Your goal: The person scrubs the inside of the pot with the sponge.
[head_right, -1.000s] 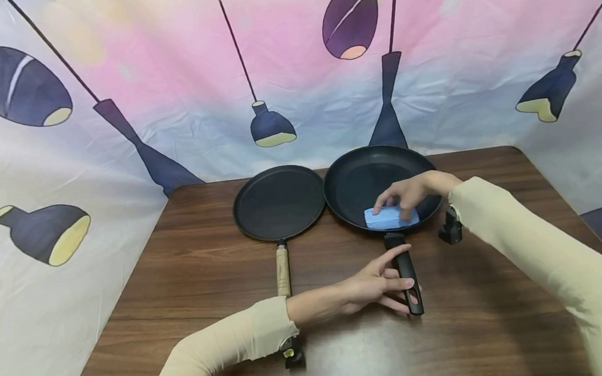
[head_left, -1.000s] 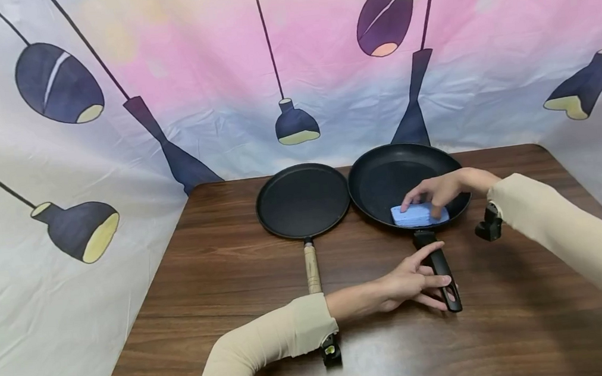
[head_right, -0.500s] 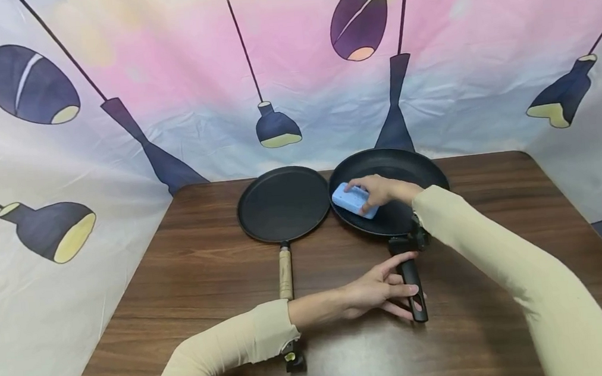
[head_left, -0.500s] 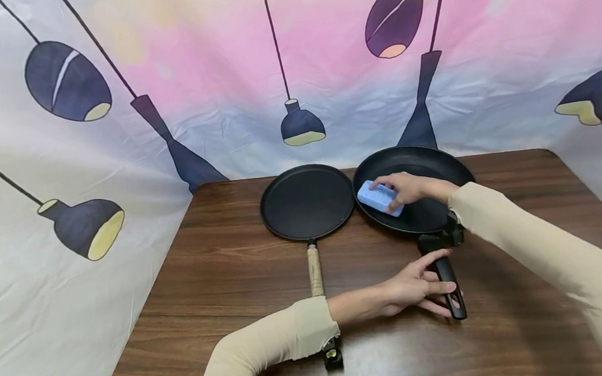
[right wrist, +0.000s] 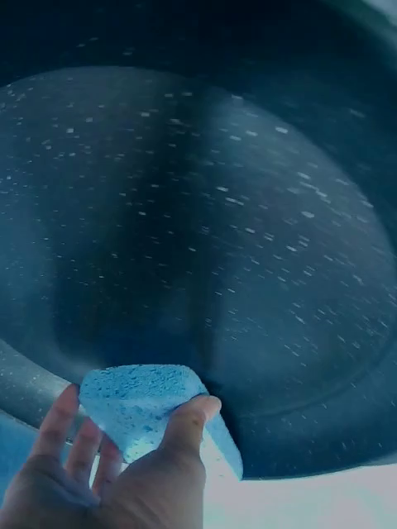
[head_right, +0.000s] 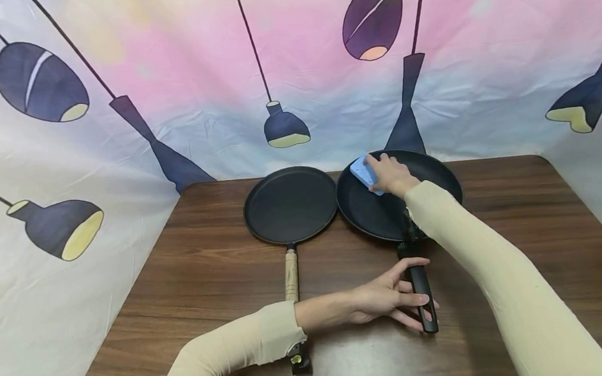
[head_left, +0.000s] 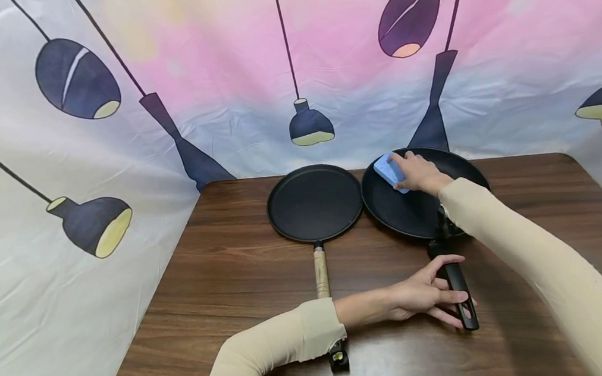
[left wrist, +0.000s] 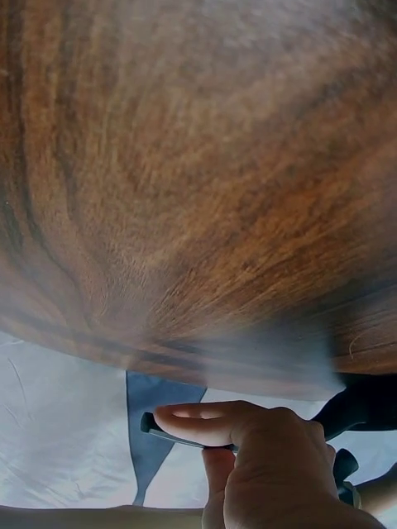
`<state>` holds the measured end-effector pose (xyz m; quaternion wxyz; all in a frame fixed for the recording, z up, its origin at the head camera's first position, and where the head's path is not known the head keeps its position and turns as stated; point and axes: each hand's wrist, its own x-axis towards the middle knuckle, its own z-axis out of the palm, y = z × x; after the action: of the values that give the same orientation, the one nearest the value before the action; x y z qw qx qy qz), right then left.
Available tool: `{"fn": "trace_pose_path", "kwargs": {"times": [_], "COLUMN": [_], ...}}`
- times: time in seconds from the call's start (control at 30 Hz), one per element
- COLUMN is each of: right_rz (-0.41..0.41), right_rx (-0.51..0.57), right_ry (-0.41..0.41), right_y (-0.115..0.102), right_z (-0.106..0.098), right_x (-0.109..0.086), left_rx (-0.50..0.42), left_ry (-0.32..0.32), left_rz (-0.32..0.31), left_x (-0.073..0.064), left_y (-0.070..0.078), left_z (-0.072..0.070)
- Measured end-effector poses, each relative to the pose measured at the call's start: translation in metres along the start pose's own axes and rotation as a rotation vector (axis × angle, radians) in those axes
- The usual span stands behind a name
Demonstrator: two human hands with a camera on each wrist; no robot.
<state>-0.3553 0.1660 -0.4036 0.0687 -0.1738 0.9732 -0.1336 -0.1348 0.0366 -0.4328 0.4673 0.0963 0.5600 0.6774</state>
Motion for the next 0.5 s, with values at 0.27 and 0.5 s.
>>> {"fn": "trace_pose_path", "kwargs": {"times": [0.27, 0.5], "right_rz": [0.082, 0.042], "right_rx": [-0.073, -0.304], "right_ry": [0.004, 0.044], "right_y": [0.008, 0.023], "right_z": [-0.002, -0.005], "right_x": [0.005, -0.003], "left_rx": [-0.023, -0.024], "left_ry": [0.002, 0.013], "left_rz": [0.022, 0.017], "left_x": [-0.002, -0.003], "left_y": [0.001, -0.001], "left_z": [0.002, 0.002]}}
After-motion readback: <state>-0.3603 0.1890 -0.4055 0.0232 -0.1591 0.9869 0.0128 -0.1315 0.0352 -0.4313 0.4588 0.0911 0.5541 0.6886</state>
